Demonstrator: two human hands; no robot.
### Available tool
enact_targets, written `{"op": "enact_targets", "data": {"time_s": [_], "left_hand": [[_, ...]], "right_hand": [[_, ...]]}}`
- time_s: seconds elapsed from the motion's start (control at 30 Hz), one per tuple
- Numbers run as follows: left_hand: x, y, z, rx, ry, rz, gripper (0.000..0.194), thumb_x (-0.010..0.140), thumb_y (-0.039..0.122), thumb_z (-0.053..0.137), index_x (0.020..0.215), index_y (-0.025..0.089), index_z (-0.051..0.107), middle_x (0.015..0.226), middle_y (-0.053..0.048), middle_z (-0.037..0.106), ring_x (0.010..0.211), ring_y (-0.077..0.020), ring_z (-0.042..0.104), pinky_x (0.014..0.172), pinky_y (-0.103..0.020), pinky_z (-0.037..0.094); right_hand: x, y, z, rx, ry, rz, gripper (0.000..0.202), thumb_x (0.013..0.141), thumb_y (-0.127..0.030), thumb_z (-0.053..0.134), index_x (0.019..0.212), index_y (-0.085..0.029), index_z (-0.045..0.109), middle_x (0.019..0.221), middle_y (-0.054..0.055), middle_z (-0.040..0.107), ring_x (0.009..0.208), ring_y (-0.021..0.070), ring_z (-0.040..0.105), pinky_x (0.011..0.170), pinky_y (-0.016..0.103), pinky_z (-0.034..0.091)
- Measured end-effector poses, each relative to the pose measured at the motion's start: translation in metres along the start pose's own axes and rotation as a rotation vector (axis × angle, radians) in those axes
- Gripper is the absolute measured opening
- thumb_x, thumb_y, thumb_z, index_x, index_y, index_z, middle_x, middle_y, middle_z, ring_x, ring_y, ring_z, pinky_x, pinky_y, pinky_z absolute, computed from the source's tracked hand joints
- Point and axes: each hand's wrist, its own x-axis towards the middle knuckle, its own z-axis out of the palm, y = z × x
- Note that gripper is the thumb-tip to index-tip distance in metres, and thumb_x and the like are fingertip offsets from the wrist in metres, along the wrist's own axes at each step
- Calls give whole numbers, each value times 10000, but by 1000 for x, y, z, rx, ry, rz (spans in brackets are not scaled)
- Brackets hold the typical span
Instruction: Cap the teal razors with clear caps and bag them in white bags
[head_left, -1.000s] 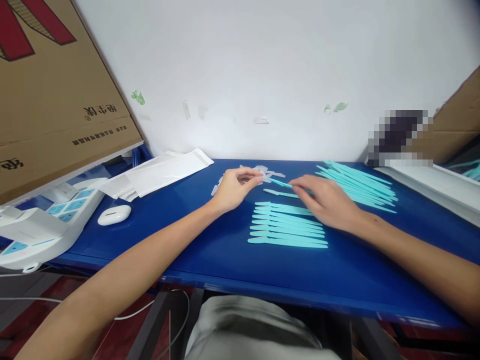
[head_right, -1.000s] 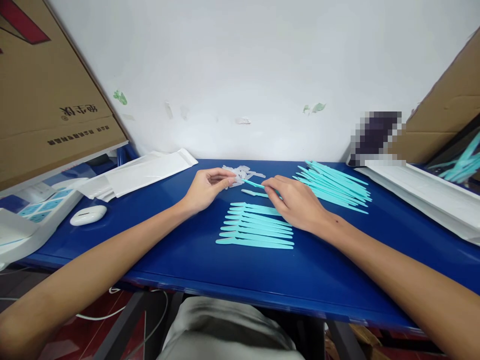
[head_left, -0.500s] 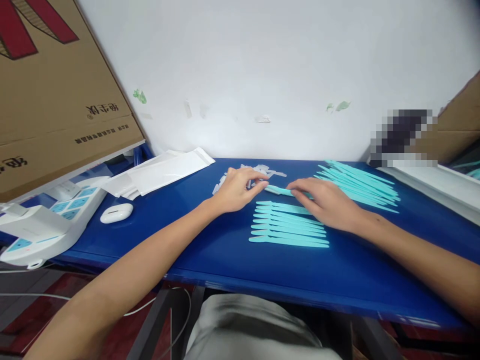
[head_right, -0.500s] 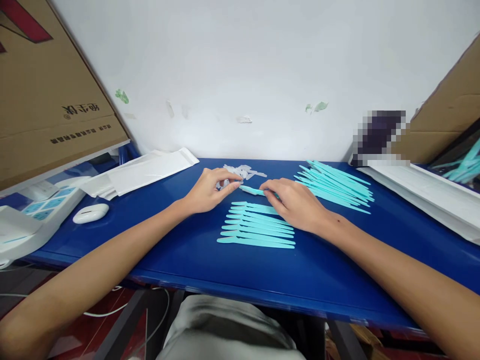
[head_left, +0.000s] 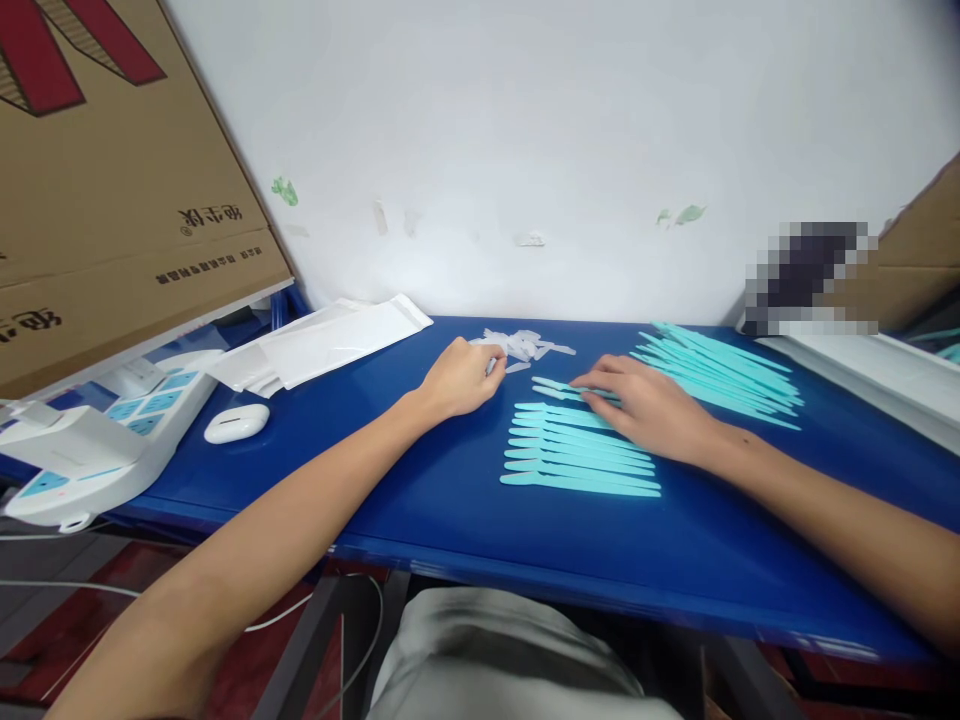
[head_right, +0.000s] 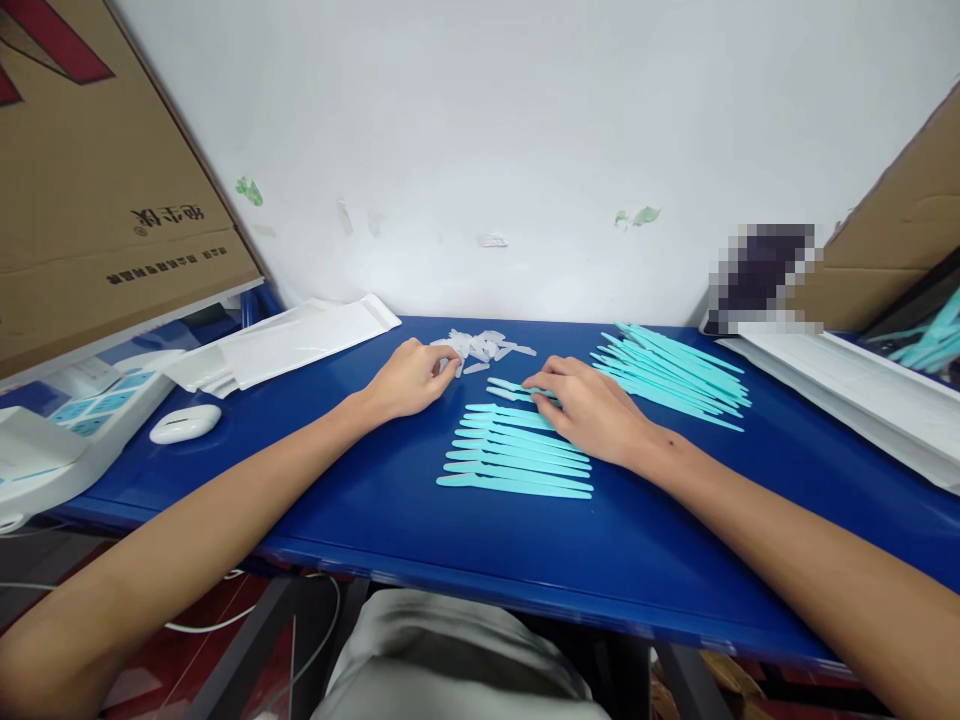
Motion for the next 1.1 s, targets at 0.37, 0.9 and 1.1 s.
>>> {"op": "enact_targets", "data": {"time_s": [0.37, 0.9, 1.1], "left_hand": [[0, 6, 1, 199, -88, 44, 305, 968, 254, 501, 1171, 206, 723, 892, -69, 734, 826, -251, 686, 696, -328, 442], [5, 7, 1, 239, -224, 20, 248, 955, 280, 563, 1032, 208, 787, 901, -96, 758, 854, -265, 696, 687, -323, 465], [-2, 2, -8, 268, -239, 125, 228, 908, 233, 538, 987, 202, 749, 860, -81, 732, 805, -246, 678, 655, -308, 447]], "right_hand": [[-3, -11, -10, 4, -76, -237, 354, 1021, -295, 422, 1083, -184, 752, 1047, 113, 706, 858, 223, 681, 703, 340, 524], [-6, -7, -11, -133, -82, -233, 246, 957, -181, 527, 1076, -189, 742, 840, 84, 758, 655, 189, 673, 576, 275, 448], [-6, -10, -9, -169, -55, -240, 309, 938, -135, 461, 1051, -168, 747, 821, 101, 739, 708, 224, 674, 669, 340, 498]]}}
